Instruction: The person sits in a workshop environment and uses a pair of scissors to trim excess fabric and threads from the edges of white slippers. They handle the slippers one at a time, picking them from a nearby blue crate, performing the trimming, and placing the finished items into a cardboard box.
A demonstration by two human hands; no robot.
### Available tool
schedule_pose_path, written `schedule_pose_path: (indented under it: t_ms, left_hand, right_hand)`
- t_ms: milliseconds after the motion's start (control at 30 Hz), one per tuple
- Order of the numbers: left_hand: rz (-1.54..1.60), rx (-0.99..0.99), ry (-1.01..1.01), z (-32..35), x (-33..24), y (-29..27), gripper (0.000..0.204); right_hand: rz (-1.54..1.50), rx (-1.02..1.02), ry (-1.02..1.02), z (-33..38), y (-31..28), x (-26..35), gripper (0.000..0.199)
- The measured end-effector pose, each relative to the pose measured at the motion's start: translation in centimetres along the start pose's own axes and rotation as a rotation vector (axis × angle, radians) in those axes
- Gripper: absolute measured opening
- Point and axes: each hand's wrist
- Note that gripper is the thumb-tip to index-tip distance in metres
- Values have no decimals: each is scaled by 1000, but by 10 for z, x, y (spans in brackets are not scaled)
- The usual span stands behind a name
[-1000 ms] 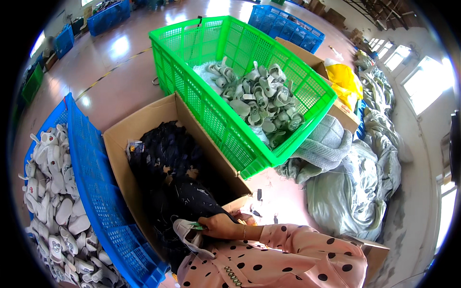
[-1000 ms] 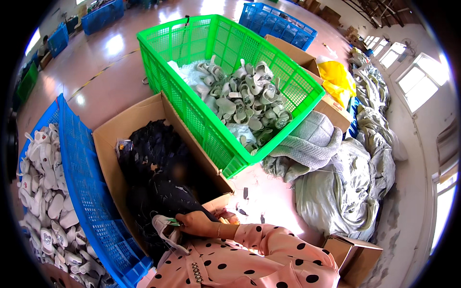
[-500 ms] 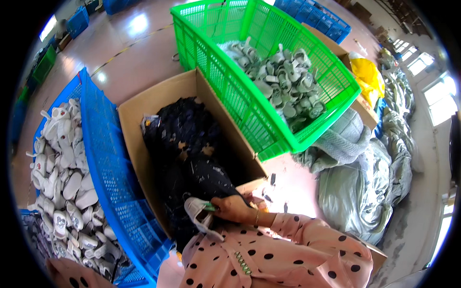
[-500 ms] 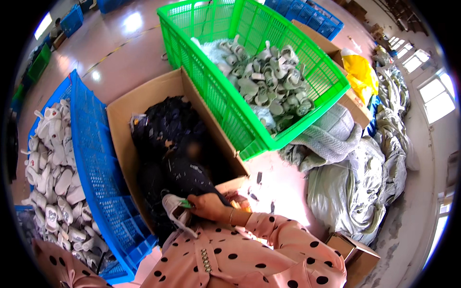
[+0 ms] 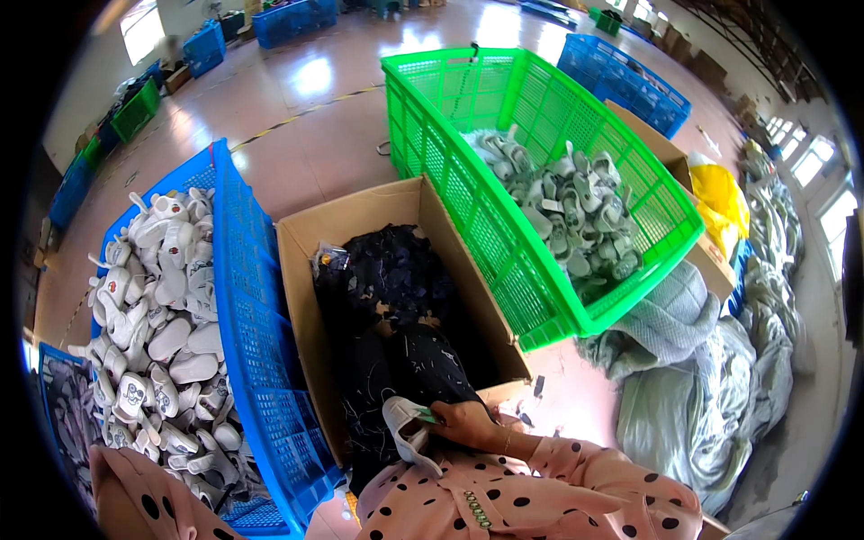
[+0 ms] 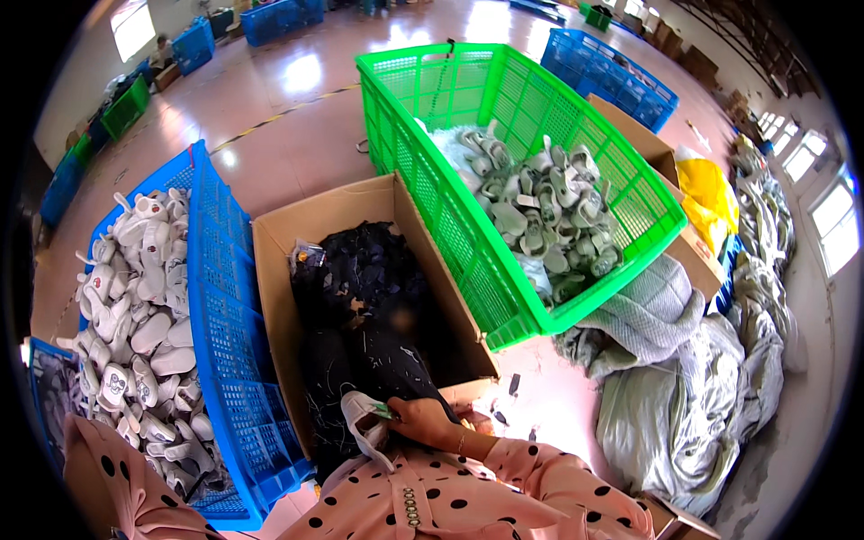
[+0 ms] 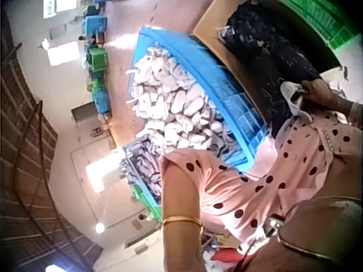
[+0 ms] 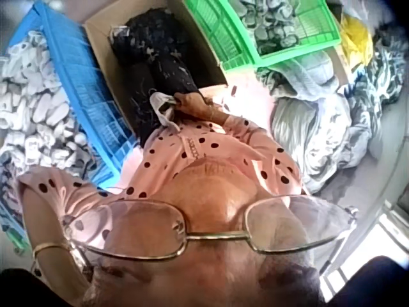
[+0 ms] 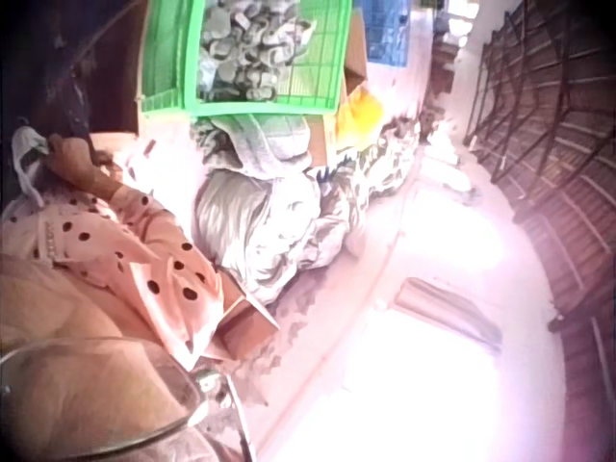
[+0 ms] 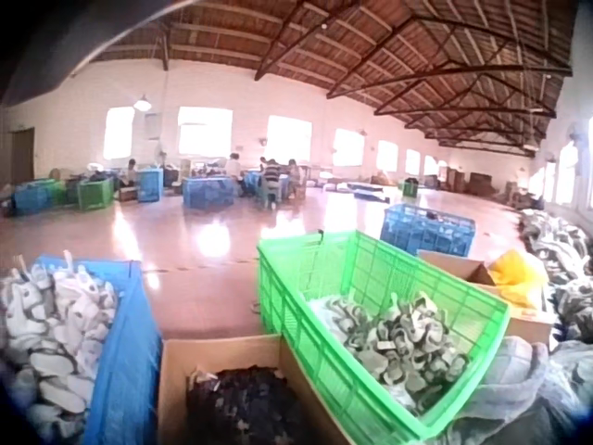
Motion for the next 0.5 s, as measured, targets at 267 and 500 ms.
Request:
schedule_pose_path:
  t_ms: [267, 500]
  left_hand:
    - [2, -11, -26, 1, 7, 0, 41]
    - [6, 10, -24, 0, 8, 3, 41]
  right_hand:
    - [2, -58, -45, -2, 6, -1, 24]
    - [21, -61, -38, -6, 6, -4, 23]
Point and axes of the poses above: each hand's wrist, its own z-axis away from the middle knuckle, its own y-axis out of the palm, x = y × z, and after that the axes turned 12 degrees about y, right-handed
